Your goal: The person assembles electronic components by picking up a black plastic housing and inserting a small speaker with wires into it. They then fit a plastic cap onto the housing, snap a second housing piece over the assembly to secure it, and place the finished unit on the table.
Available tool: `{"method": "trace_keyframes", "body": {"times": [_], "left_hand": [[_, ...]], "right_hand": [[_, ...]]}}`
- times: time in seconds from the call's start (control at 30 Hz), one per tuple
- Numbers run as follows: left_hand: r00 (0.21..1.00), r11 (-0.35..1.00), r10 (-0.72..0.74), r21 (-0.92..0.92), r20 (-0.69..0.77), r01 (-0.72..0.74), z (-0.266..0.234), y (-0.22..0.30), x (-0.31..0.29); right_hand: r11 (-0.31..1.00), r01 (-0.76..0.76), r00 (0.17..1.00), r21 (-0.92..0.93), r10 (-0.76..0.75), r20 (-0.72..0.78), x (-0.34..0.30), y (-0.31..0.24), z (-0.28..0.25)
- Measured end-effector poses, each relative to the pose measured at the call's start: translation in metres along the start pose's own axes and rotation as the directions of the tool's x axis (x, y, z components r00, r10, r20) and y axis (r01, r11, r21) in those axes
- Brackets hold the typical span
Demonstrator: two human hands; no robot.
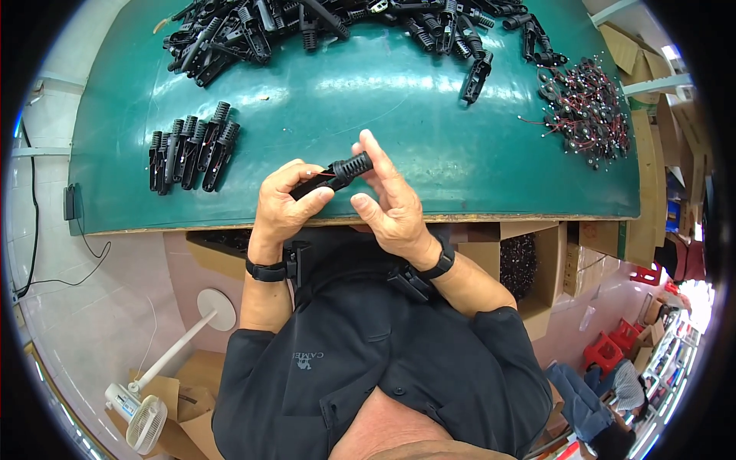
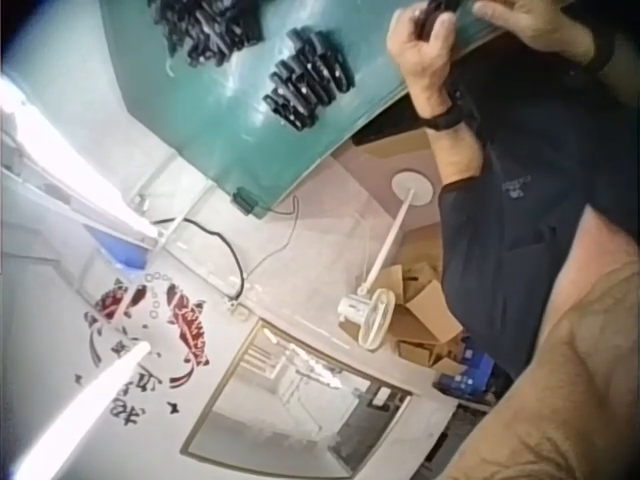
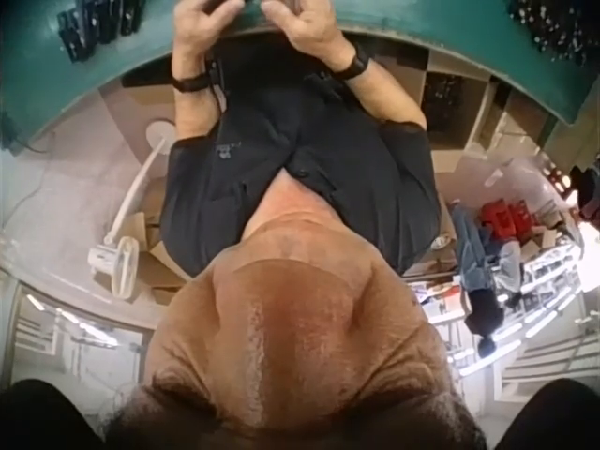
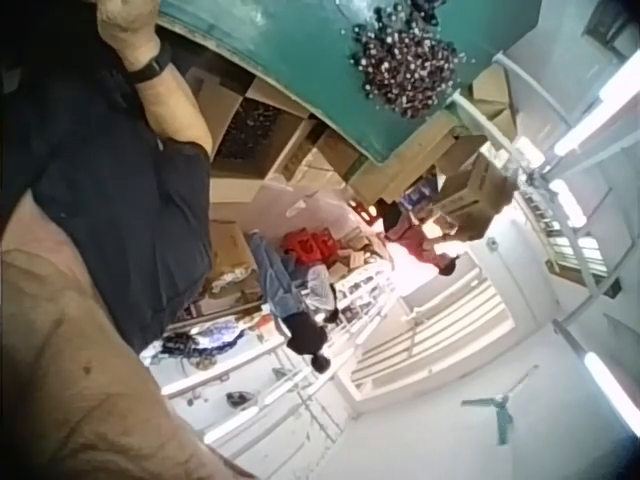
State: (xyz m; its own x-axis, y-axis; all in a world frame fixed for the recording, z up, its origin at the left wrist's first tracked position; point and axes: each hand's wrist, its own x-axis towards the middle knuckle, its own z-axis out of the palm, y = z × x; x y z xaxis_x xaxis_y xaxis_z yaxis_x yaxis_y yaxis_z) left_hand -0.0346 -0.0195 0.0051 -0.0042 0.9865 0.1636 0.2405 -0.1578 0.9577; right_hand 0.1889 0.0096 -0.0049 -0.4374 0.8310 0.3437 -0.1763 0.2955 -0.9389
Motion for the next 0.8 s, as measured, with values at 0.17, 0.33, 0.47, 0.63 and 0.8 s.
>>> {"method": "trace_keyframes", "body": {"times": [0.17, 0.33, 0.47, 0.63, 0.8], "left_hand": [[0.998, 0.997, 0.011, 0.075, 0.065, -0.016, 0.001, 0.007, -0.002], [0.997, 0.996, 0.019, 0.084, 0.074, -0.026, 0.005, 0.007, 0.002], [0.997, 0.996, 0.03, 0.082, 0.069, -0.035, 0.008, 0.004, 0.003], [0.997, 0.998, -0.001, 0.055, 0.072, -0.003, 0.008, 0.005, 0.002], [0.993, 0.998, 0.039, 0.053, 0.116, -0.045, 0.009, -0.001, 0.004]], "right_hand": [[0.966, 0.098, 0.994, -0.239, -0.081, 0.077, 0.015, -0.001, -0.008], [0.993, 0.061, 0.997, -0.101, -0.057, 0.042, 0.011, -0.001, 0.0], [0.998, -0.041, 0.999, -0.045, 0.042, 0.022, 0.017, -0.003, -0.002], [0.995, 0.044, 0.996, -0.088, -0.036, 0.085, 0.022, -0.002, -0.02], [1.0, 0.002, 0.997, -0.022, 0.0, 0.074, 0.023, -0.005, -0.01]]}}
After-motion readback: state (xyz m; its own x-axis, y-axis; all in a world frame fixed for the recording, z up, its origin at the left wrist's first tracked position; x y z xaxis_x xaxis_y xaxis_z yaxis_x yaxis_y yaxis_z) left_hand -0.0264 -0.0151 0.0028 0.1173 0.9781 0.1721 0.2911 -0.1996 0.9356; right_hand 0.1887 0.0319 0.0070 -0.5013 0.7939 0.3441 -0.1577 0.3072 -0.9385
